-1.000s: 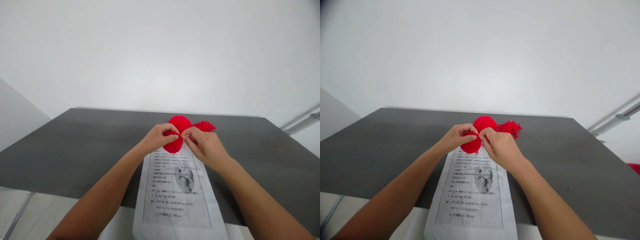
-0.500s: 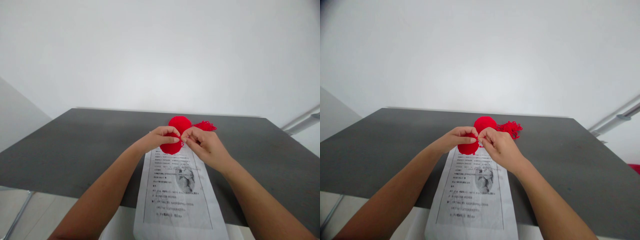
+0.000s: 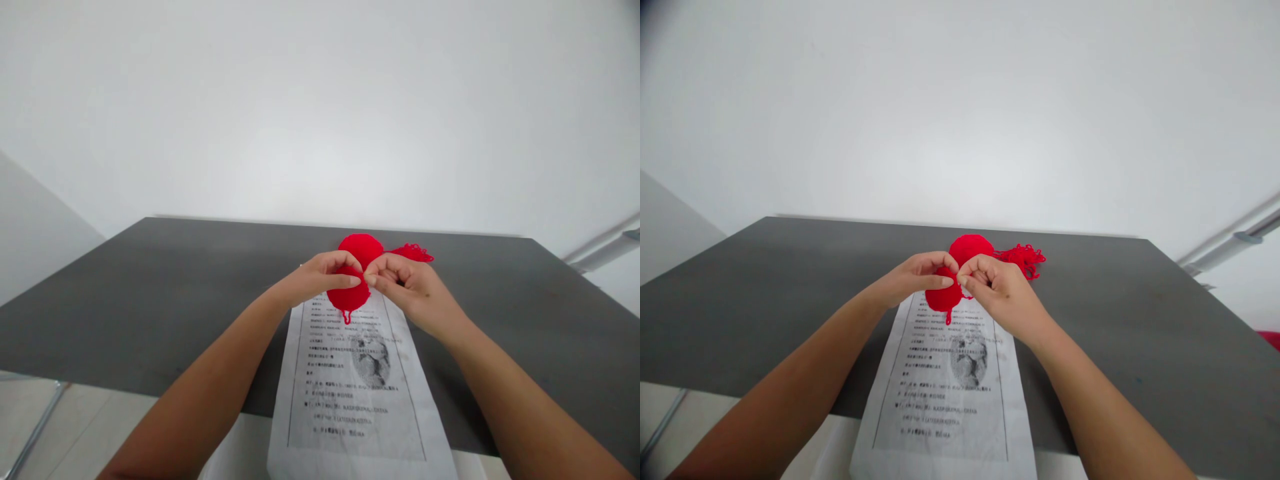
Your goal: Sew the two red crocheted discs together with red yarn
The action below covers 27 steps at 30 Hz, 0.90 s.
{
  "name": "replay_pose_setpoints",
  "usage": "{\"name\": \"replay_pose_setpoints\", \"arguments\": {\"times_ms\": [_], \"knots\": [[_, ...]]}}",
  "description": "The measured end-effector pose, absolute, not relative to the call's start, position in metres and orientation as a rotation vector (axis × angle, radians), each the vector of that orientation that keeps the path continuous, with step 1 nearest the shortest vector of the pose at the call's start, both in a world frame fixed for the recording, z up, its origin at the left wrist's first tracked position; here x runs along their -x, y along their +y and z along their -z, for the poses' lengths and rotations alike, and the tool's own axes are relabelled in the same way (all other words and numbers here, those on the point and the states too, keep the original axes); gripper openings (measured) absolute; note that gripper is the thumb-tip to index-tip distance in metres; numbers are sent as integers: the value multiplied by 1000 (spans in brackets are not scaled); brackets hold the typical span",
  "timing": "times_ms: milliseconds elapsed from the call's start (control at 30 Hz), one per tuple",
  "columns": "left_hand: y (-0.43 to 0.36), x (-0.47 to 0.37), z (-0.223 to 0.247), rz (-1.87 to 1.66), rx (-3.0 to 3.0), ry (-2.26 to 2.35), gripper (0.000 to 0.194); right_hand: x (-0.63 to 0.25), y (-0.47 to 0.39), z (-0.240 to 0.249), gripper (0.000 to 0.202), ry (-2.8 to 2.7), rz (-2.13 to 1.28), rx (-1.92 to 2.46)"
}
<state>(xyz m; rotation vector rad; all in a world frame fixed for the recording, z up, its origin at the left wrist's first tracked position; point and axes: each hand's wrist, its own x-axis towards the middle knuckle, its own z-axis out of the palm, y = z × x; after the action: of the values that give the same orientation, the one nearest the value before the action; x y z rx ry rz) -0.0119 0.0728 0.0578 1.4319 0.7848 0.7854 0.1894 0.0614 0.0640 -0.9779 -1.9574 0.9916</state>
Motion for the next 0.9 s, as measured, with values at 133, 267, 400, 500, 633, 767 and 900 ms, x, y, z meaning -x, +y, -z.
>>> {"name": "replay_pose_setpoints", "arguments": {"times_ms": [133, 267, 400, 500, 633, 767, 900], "knots": [[72, 5, -54, -864, -1543, 840, 26, -190, 62, -62, 18, -2025, -798, 1025], [69, -1, -52, -849, -1655, 956, 24, -189, 61, -63, 14, -2152, -556, 1024], [67, -5, -53, -834, -1684, 1033, 11, -189, 59, -62, 13, -2205, -416, 1037], [67, -4, -54, -830, -1680, 1039, 9, -189, 59, -62, 12, -2206, -425, 1044], [69, -1, -54, -819, -1654, 1024, 9, -188, 61, -62, 12, -2111, -671, 1036], [69, 2, -57, -778, -1591, 971, 11, -187, 64, -62, 20, -1930, -1031, 1039], [69, 4, -57, -778, -1533, 901, 21, -189, 65, -63, 23, -1883, -1090, 1038]]}}
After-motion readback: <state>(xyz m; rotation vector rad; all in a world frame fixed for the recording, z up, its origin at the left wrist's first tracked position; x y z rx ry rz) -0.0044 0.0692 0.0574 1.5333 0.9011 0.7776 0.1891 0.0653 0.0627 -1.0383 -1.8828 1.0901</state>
